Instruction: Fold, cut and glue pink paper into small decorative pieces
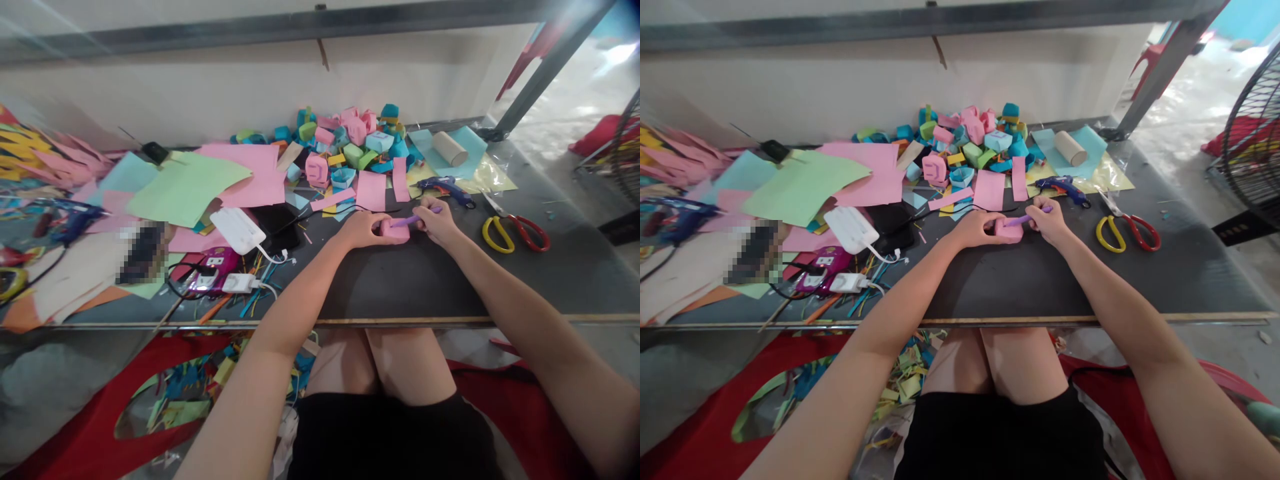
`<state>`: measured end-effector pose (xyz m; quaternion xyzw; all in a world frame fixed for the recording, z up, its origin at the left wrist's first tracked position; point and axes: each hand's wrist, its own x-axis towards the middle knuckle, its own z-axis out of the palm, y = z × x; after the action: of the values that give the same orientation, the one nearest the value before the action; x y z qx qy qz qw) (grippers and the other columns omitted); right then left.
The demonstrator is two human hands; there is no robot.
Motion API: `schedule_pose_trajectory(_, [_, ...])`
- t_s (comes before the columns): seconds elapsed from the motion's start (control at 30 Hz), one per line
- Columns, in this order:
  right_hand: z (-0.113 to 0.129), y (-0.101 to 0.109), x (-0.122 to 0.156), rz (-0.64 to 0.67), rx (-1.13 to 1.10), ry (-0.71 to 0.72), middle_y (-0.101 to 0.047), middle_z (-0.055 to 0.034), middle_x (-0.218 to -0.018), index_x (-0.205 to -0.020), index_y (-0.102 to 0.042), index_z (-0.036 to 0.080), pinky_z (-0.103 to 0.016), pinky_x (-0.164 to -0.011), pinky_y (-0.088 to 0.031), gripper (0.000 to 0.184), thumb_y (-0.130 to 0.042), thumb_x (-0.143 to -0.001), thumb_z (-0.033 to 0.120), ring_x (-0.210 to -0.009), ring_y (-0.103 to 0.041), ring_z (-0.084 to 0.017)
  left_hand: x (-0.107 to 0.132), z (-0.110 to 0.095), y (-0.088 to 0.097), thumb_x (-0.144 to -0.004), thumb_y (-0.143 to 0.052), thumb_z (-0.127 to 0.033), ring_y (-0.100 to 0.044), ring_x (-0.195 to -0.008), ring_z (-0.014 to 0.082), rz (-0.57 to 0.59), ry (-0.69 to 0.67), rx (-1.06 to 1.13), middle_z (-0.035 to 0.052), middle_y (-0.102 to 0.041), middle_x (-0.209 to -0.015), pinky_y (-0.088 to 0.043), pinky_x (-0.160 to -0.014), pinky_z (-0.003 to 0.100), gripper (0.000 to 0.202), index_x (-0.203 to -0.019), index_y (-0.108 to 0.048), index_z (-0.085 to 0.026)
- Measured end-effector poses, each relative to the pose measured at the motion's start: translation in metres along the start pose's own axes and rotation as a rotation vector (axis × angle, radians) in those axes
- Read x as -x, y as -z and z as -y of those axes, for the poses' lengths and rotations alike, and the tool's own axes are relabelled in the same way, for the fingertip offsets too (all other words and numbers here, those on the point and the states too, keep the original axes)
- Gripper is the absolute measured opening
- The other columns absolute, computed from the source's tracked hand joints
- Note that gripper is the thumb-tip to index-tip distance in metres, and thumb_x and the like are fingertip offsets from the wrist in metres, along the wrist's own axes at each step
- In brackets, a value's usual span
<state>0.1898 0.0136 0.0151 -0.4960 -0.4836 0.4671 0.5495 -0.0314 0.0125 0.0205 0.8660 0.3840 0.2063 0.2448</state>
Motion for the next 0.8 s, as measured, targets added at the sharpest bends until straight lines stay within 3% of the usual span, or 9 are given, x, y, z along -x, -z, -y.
schedule_pose_trajectory(0.43, [-0.0006,-0.0002,0.0002,-0.057,0.037,-0.009,-0.037,0.0094,-0.040,-0.061,-0.032,0.025,-0.015,-0.031,-0.025,0.037,-0.066,-0.069,0.012,-0.033,-0.042,-0.006,-0.0002,0.0025,-0.0014,-0.075,-0.071,-0.073,-0.057,-0.070,0.0154,-0.012,-0.004,0.013,0.0033,-0.070,-0.080,-0.037,-0.071,0.029,0.073,-0.124,-0.074,-0.019])
schedule_pose_trajectory(0.8, [0.0012,0.0000,-0.0004,-0.016,0.036,-0.029,-0.034,0.0100,-0.039,-0.059,-0.031,0.025,-0.015,-0.031,-0.023,0.038,-0.066,-0.065,0.013,-0.033,-0.041,-0.006,-0.0007,0.0017,-0.0003,-0.075,-0.068,-0.076,-0.057,-0.069,0.0161,-0.002,0.005,0.006,0.0026,-0.068,-0.075,-0.037,-0.070,0.029,0.077,-0.127,-0.073,-0.019])
